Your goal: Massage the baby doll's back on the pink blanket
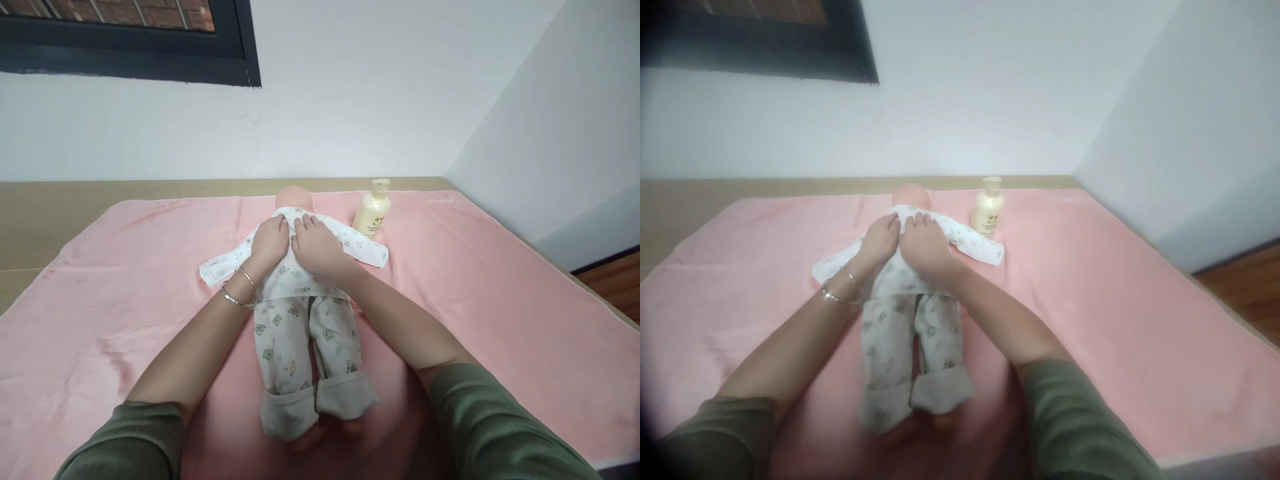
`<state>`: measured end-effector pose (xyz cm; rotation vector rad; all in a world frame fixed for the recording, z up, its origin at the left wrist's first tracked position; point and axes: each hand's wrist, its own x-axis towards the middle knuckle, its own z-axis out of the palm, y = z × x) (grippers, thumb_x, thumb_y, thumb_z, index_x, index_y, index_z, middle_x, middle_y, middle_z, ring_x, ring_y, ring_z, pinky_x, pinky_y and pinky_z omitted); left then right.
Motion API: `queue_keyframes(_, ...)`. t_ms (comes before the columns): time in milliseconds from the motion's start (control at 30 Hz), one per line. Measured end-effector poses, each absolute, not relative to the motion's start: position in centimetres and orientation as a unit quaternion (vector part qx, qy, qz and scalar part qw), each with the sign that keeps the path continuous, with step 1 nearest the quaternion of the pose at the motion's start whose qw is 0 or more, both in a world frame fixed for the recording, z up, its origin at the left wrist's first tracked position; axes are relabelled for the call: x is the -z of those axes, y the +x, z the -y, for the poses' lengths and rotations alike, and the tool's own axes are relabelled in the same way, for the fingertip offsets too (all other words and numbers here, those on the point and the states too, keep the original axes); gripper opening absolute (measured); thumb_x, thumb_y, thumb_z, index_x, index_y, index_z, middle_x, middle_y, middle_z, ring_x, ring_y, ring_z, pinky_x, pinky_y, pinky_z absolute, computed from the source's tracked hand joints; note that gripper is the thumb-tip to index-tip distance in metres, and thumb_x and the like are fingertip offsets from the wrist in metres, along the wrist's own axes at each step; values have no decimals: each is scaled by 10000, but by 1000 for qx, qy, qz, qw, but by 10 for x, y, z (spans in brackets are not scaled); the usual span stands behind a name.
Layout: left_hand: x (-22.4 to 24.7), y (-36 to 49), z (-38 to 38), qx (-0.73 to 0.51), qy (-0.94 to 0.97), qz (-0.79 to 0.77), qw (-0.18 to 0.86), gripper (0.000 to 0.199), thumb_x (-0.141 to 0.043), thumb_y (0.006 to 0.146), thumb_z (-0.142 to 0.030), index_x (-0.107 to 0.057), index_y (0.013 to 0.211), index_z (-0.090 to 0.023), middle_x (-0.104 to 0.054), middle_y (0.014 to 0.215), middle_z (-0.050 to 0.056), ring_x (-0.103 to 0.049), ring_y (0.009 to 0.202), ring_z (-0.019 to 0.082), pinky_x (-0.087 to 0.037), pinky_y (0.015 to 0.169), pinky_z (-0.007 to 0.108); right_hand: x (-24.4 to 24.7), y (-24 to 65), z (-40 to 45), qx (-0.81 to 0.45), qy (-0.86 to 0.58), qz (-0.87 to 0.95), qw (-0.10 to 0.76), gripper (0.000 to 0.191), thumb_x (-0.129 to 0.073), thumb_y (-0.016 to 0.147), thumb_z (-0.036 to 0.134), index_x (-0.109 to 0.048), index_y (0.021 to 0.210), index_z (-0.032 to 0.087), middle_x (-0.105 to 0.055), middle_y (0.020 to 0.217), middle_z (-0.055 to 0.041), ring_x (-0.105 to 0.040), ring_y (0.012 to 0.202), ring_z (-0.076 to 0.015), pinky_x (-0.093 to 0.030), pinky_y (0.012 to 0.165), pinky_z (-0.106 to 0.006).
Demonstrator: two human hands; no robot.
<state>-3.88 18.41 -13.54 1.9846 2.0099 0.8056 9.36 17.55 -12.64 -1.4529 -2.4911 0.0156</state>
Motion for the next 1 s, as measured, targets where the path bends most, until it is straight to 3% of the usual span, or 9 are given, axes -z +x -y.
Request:
queue_keyframes(233, 127, -3, -148, -213, 723, -656, -43, 394, -349, 937, -134, -673, 1152, -75, -686, 1215, 233, -580, 1282, 360, -424, 1135, 482, 126, 113, -214, -108, -526, 834, 129, 616, -281, 1066, 382, -355, 1582, 55, -330, 1680, -217, -290, 1578, -343, -284, 1263, -498)
queue_keyframes(333, 127, -12, -158, -213, 714, -667, 2, 406, -326, 951, -154, -687, 1127, -97, -710, 1175, 211, -625, 1212, 337, -455, 1108, 455, 125, 107, -197, -63, -532, 835, 128, 605, -266, 1066, 342, -354, 1572, 22, -384, 1642, -249, -337, 1552, -361, -281, 1257, -510)
queue_keyframes(533, 132, -39, -184, -284, 663, -681, 123, 474, -289, 971, -223, -686, 1210, -123, -725, 1278, 154, -656, 1202, 286, -488, 1079, 399, 115, 93, -160, -41, -538, 840, 58, 625, -321, 1051, 293, -280, 1614, 26, -241, 1694, -275, -250, 1586, -405, -261, 1267, -529)
queue_keyframes(700, 133, -27, -176, -229, 701, -675, 24, 464, -281, 970, -174, -670, 1182, -35, -712, 1209, 229, -645, 1210, 320, -459, 1107, 442, 119, 107, -189, -84, -501, 854, 118, 584, -333, 1033, 298, -394, 1557, 46, -404, 1635, -230, -375, 1533, -350, -344, 1231, -477)
queue_keyframes(867, 138, -10, -162, -191, 730, -653, -62, 407, -334, 970, -166, -634, 1186, 6, -663, 1242, 274, -577, 1283, 370, -410, 1133, 488, 129, 122, -223, -123, -522, 822, 192, 513, -341, 1023, 375, -583, 1362, 76, -625, 1436, -203, -582, 1317, -338, -431, 1147, -479)
queue_keyframes(1000, 138, -14, -167, -205, 736, -644, -42, 379, -351, 948, -152, -646, 1153, -28, -679, 1221, 255, -585, 1271, 364, -416, 1132, 490, 130, 116, -216, -78, -537, 824, 166, 550, -305, 1042, 365, -553, 1393, 21, -579, 1476, -248, -531, 1375, -358, -387, 1178, -492)
